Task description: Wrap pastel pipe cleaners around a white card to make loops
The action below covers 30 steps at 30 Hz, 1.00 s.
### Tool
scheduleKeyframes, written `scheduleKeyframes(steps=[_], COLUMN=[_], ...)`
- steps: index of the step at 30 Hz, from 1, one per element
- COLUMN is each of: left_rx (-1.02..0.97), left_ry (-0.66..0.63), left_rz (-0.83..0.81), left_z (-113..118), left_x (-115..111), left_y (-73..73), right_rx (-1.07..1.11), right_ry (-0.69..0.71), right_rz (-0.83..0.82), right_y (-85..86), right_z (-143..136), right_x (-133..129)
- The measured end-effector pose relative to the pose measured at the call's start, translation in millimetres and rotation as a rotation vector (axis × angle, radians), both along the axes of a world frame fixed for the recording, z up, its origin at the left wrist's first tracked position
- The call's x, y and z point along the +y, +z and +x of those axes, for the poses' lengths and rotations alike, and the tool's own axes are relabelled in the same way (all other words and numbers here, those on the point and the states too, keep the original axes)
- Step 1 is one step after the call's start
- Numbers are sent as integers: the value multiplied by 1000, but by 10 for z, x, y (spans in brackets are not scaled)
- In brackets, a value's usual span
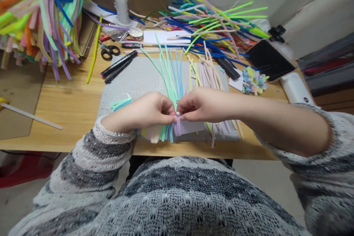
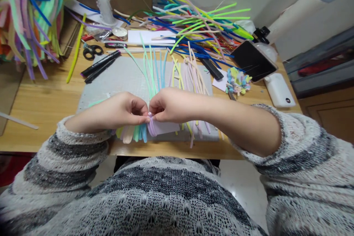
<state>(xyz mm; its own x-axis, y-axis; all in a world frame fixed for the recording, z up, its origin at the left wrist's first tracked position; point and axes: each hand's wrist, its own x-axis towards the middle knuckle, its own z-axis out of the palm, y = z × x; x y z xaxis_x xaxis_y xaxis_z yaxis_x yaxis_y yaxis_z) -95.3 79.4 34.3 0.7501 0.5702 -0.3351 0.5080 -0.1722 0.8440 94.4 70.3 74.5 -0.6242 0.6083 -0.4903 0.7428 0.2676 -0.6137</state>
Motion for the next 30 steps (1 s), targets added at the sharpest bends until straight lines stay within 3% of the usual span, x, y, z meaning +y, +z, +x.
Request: scheduleKeyframes(steps=[9, 15, 19, 25, 30], left_rx=[-16, -56, -73, -67, -51], left_ry=[11, 83, 112, 127, 114], left_rz=[-72, -224, -250, -175, -129], left_z=[1, 3, 9, 29, 38], left_x=[14, 56, 60, 33, 21], left_y=[4, -25, -34, -47, -53], right_rx=[193, 133, 202, 259, 245], right_ry=[-61, 65, 186, -96, -193], right_rz=[-76, 243, 279, 78, -57], right_y=[-102, -59, -62, -142, -158], right_z=[57, 54, 99, 112, 81], right_x=[-29, -101, -108, -90, -73])
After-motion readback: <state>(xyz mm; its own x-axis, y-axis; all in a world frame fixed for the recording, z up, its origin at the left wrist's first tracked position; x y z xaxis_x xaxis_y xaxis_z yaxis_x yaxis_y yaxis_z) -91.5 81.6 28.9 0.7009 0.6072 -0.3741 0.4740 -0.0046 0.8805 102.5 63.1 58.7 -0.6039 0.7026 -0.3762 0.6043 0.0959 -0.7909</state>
